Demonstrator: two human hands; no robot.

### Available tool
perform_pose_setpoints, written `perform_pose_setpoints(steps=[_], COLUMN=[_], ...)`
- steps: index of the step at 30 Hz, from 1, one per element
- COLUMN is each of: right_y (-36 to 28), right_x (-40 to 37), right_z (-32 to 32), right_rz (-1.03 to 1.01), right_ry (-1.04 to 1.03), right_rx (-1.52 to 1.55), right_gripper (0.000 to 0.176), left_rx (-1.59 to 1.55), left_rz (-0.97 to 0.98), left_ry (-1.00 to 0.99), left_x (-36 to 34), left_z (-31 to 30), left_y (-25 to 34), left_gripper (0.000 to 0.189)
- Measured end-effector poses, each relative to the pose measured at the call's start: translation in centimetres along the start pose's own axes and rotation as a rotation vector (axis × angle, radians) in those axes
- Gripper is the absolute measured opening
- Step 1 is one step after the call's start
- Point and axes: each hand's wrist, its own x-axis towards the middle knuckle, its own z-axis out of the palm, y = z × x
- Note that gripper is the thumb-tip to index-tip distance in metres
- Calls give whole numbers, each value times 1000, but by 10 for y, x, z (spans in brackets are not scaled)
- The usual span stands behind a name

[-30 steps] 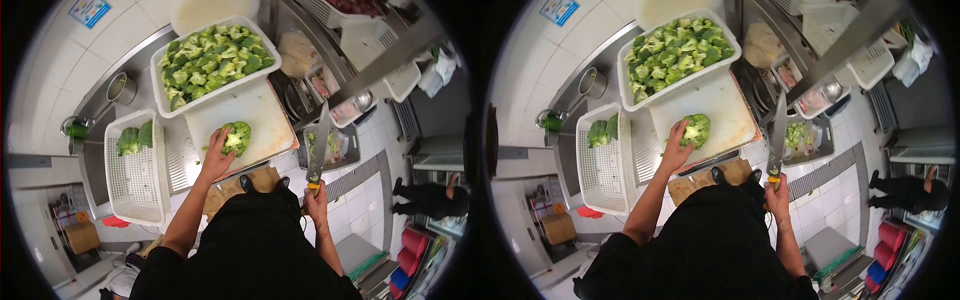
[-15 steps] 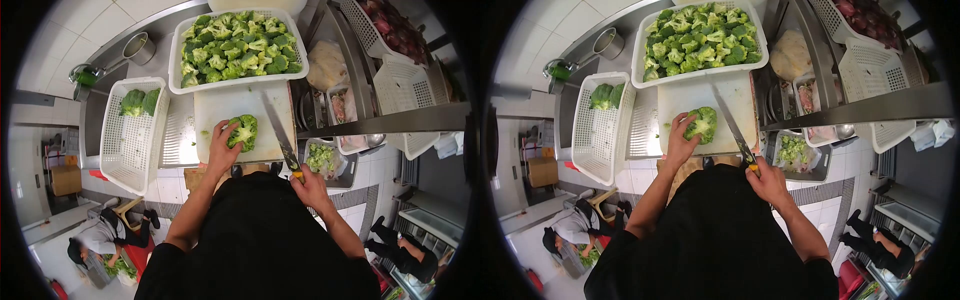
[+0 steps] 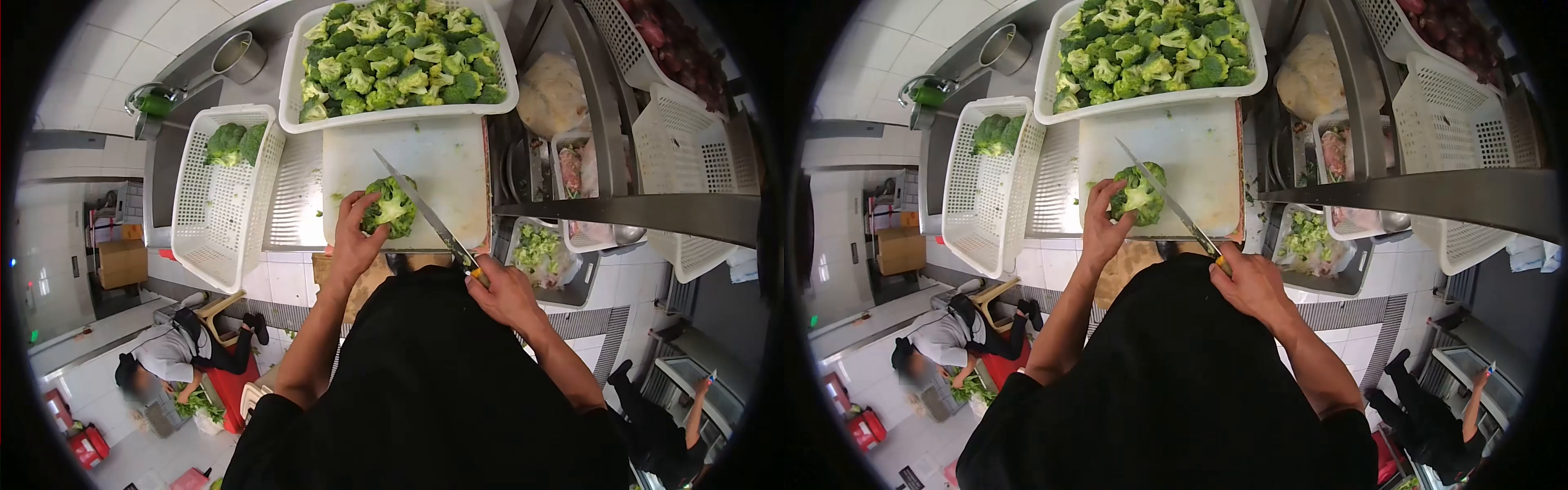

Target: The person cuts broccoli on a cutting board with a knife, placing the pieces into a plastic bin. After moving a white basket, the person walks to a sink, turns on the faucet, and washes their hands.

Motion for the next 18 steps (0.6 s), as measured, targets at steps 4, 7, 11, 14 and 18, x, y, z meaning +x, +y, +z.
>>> perform_pose_setpoints(steps=[4, 7, 11, 14, 18], right_y=[-19, -26, -33, -44, -55], right_x=[-15, -27, -35, -38, -29], right_z=[-12, -15, -11, -11, -5], right_rz=[118, 165, 212, 245, 232], right_ry=[-128, -177, -203, -203, -198], right_rx=[-36, -56, -95, -131, -184], right_gripper=[30, 29, 28, 28, 27], left_rx=[-17, -8, -45, -118, -168], left_rz=[-81, -81, -77, -77, -56], left_ry=[0, -2, -38, -42, -38], left_x=[-1, 3, 9, 10, 12], left_z=[2, 2, -3, -3, 1], left_y=[7, 3, 4, 4, -5], left_gripper=[55, 54, 53, 52, 50])
